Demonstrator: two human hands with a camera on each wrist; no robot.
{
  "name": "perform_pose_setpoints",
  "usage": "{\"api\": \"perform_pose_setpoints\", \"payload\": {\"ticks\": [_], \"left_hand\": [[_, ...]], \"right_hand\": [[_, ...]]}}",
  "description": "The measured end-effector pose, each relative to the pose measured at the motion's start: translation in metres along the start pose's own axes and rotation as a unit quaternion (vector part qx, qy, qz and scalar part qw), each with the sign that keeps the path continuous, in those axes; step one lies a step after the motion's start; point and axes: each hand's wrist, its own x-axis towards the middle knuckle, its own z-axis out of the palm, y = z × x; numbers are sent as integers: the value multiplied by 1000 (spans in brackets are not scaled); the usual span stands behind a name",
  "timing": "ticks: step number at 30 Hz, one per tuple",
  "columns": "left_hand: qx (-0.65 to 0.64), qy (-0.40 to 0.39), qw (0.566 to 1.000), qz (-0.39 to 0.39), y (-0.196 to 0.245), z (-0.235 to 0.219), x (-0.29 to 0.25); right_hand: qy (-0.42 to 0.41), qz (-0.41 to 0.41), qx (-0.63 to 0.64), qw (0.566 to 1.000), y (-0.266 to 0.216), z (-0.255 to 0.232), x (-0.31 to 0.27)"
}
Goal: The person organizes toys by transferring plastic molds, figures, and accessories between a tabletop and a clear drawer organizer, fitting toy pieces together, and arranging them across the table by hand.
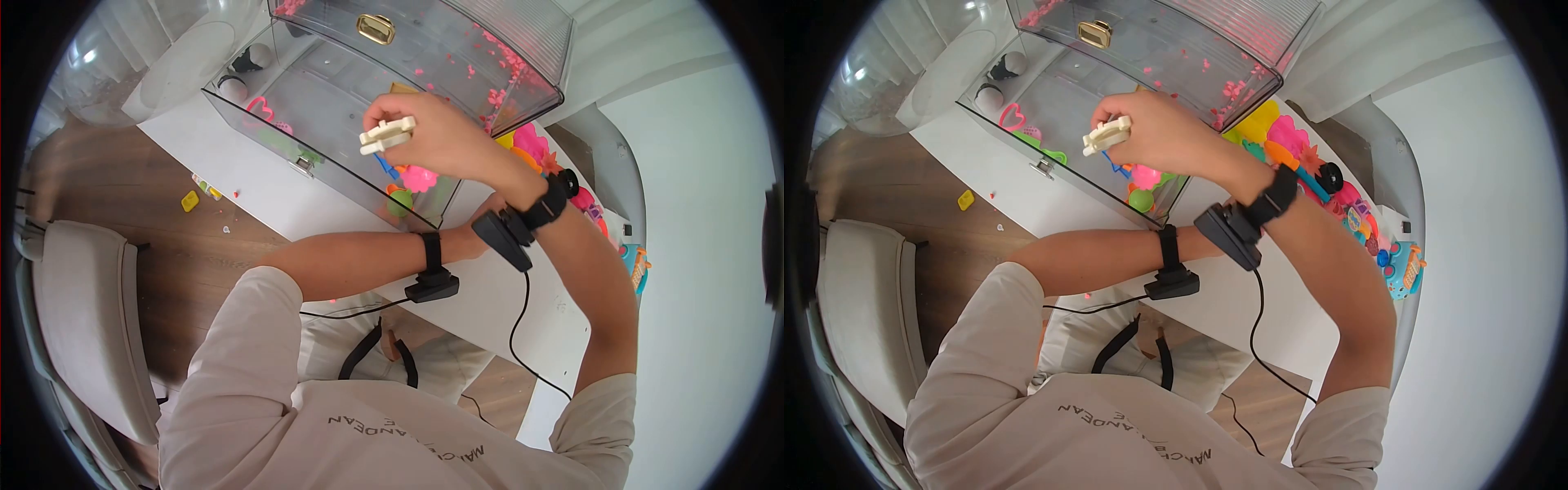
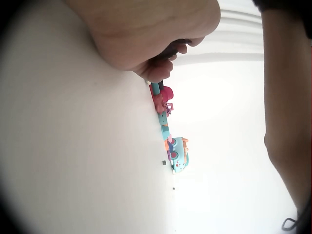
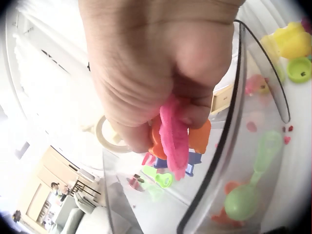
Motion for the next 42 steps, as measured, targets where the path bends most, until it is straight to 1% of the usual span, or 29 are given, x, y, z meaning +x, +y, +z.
{"api": "perform_pose_setpoints", "payload": {"ticks": [2, 4, 5, 6, 7, 8, 9, 10, 11, 12, 13, 14, 16, 17, 18, 20, 21, 22, 24, 26, 28, 29, 31, 32, 35, 37, 38, 40, 42], "left_hand": [[12, -19, 996, 87, -5, 0, 9], [23, -41, 984, 169, -16, 4, 17], [75, -9, 982, 175, -23, 8, 22], [75, -13, 982, 171, -30, 8, 25], [-21, 41, 999, -2, -26, 8, 27], [-116, 94, 973, -177, -22, 9, 28], [-115, 91, 972, -182, -32, 4, 25], [-206, -9, 973, -104, -54, -7, 20], [-295, -109, 949, -26, -54, -9, 15], [-296, -114, 948, -36, -55, -10, 13], [-279, -60, 953, -99, -30, -1, 13], [-257, -8, 953, -162, -12, 5, 15], [-257, -28, 944, -206, -2, 10, 19], [-306, 6, 925, -227, 4, 16, 20], [-351, 43, 902, -248, 9, 21, 19], [-357, 25, 893, -273, 12, 29, 20], [-354, 43, 890, -285, 14, 35, 17], [-350, 61, 886, -296, 16, 39, 17], [-347, 66, 883, -309, 17, 37, 20], [-345, 70, 879, -320, 16, 41, 27], [-301, 109, 885, -338, 15, 46, 35], [-297, 108, 884, -344, 8, 45, 37], [-399, 71, 863, -302, -6, 44, 46], [-396, 70, 863, -306, -10, 46, 49], [-432, 73, 844, -310, -15, 54, 52], [-438, 56, 842, -310, -18, 57, 54], [-438, 58, 842, -311, -17, 60, 54], [-388, 86, 872, -286, -15, 67, 54], [-385, 78, 875, -282, -21, 62, 55]], "right_hand": [[54, -73, 7, 996, 0, -2, -10], [62, -83, 51, 993, -6, -10, -23], [68, -93, 93, 989, -8, -15, -31], [72, -92, 95, 989, -7, -18, -41], [87, -138, 96, 982, -6, -22, -51], [101, -184, 97, 973, -3, -25, -61], [95, -208, 206, 951, 1, -26, -73], [102, -207, 207, 951, 6, -28, -87], [134, -220, 207, 944, 14, -30, -102], [168, -232, 208, 935, 26, -33, -119], [202, -194, 172, 944, 46, -38, -140], [214, -189, 173, 943, 58, -41, -158], [258, -23, 115, 959, 79, -39, -190], [282, 28, 106, 953, 95, -33, -199], [293, 34, 112, 949, 106, -23, -207], [363, 54, 47, 929, 119, -2, -213], [370, 65, 35, 926, 126, 5, -215], [379, 64, 40, 922, 129, 11, -216], [402, 22, -10, 916, 135, 19, -215], [414, 28, -6, 910, 141, 23, -214], [441, 14, -75, 895, 146, 25, -217], [446, 16, -71, 892, 146, 26, -220], [458, -15, -161, 874, 145, 22, -228], [462, -13, -160, 872, 146, 20, -231], [460, -31, -149, 875, 150, 20, -240], [420, -61, -80, 902, 152, 20, -246], [420, -61, -78, 902, 153, 21, -248], [359, -55, 83, 928, 153, 26, -250], [357, -70, 68, 929, 146, 22, -249]]}}
